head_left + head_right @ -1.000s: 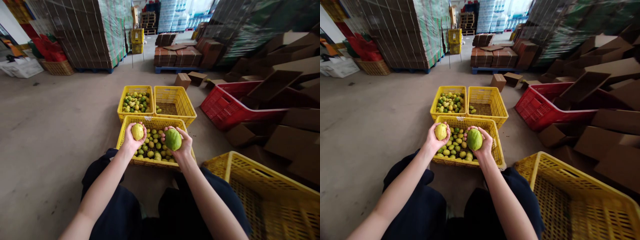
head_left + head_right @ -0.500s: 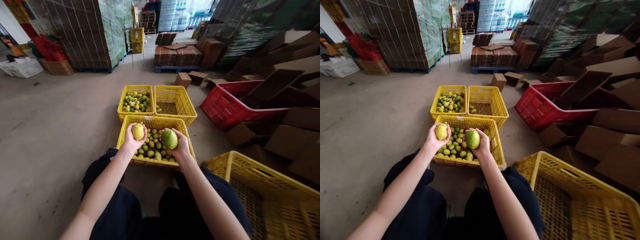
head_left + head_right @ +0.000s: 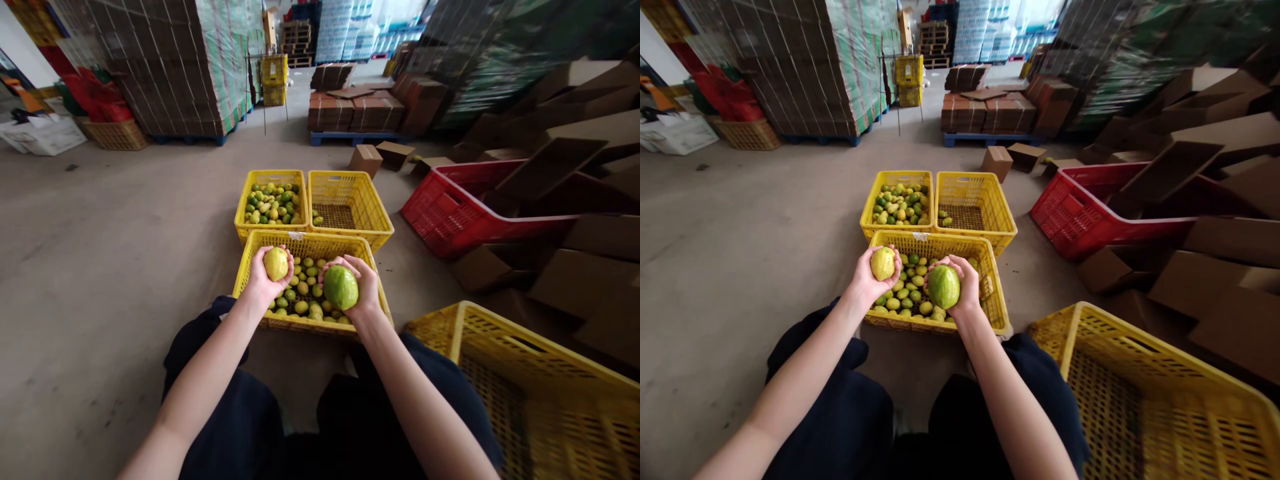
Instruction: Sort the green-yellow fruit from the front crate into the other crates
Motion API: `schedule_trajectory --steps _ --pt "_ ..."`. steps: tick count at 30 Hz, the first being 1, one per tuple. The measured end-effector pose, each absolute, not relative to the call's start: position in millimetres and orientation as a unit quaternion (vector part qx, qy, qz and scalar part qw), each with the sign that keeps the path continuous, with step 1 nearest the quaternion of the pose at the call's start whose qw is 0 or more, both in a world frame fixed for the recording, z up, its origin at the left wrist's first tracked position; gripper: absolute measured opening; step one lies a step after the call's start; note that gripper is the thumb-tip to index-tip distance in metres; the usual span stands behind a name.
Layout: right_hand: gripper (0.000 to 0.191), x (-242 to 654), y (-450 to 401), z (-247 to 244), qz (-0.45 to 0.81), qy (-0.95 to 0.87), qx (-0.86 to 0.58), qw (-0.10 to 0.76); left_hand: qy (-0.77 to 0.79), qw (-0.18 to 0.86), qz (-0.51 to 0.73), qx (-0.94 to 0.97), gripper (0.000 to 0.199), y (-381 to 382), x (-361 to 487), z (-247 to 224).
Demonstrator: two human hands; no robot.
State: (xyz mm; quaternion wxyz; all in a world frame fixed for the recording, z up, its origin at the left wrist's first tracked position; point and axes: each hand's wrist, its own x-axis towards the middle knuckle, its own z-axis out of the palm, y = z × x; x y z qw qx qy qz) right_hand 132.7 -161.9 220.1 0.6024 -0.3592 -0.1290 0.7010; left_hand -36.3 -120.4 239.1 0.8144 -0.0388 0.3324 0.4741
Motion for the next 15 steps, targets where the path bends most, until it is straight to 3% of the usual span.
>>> schedule_trajectory --steps 9,15 --pt "0.013 127 -155 211 0.669 0.008 -0.468 0.577 0.326 0.820 0.469 -0.039 0.012 -129 -25 236" --pt "0.018 125 -154 200 0.627 0.061 -0.503 0.592 0.307 0.863 0.401 -0.010 0.014 -144 -5 223"
